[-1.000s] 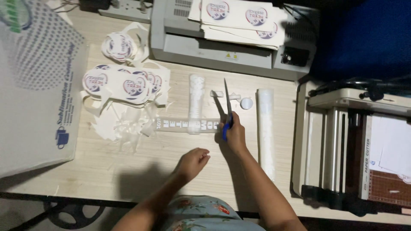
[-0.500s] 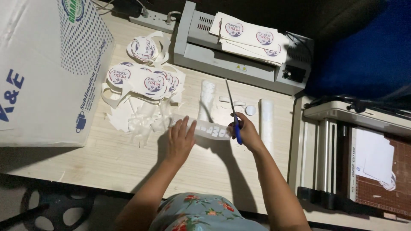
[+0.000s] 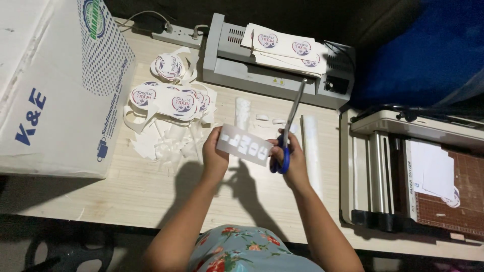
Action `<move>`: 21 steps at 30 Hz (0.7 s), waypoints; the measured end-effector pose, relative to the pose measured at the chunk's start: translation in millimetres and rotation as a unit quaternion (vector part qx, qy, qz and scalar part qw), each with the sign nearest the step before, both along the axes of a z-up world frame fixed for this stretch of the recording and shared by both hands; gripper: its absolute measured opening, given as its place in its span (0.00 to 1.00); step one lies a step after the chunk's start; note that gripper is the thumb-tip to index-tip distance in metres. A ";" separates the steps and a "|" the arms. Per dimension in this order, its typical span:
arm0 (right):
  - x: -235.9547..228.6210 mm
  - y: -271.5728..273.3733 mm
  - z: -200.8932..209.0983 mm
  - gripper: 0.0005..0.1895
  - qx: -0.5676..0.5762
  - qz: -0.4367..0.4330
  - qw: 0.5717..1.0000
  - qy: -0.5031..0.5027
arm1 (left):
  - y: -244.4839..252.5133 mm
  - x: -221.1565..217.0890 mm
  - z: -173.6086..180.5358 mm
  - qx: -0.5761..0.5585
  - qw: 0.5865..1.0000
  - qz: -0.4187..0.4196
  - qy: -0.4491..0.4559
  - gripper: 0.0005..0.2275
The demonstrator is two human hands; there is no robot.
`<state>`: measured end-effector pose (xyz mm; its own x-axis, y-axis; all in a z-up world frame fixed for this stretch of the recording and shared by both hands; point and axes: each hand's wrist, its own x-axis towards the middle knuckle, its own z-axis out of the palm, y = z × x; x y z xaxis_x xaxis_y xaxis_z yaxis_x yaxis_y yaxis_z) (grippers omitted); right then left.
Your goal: The person uses scissors to cut individual stickers from a printed sheet. They trim around the edges of each sticker, separating them from the backing material and placing the cut pieces on the table.
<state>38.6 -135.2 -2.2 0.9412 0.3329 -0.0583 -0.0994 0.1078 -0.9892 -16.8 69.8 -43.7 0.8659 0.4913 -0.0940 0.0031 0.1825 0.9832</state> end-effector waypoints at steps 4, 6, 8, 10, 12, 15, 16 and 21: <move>-20.6 16.6 -3.3 0.33 0.070 0.006 0.996 0.046 | -19.6 -1.6 -11.5 -0.204 0.977 0.016 -0.053 0.08; -27.9 22.4 13.6 0.31 0.116 -0.001 0.993 0.038 | -30.8 -5.0 15.3 -0.198 0.979 0.036 0.002 0.10; -24.0 24.2 20.5 0.30 0.099 -0.015 0.994 0.035 | -36.1 -7.5 25.0 -0.190 0.981 0.023 0.019 0.09; -21.2 21.7 24.7 0.30 0.080 -0.030 0.996 0.034 | -43.1 -7.9 21.0 -0.183 0.982 0.011 0.037 0.09; -19.2 18.6 25.8 0.30 0.029 -0.035 0.999 0.004 | -47.9 -6.7 3.6 -0.181 0.982 -0.049 0.006 0.08; -19.2 10.7 26.7 0.29 -0.010 -0.037 0.999 -0.007 | -48.4 -0.3 -5.2 -0.185 0.982 -0.038 -0.010 0.08; -23.0 5.2 19.6 0.29 -0.011 -0.036 0.999 -0.007 | -46.2 3.8 0.1 -0.186 0.982 -0.037 -0.011 0.08; -54.6 -19.0 -20.7 0.51 0.040 0.119 0.992 -0.030 | -33.5 16.8 34.8 -0.248 0.968 0.009 -0.048 0.09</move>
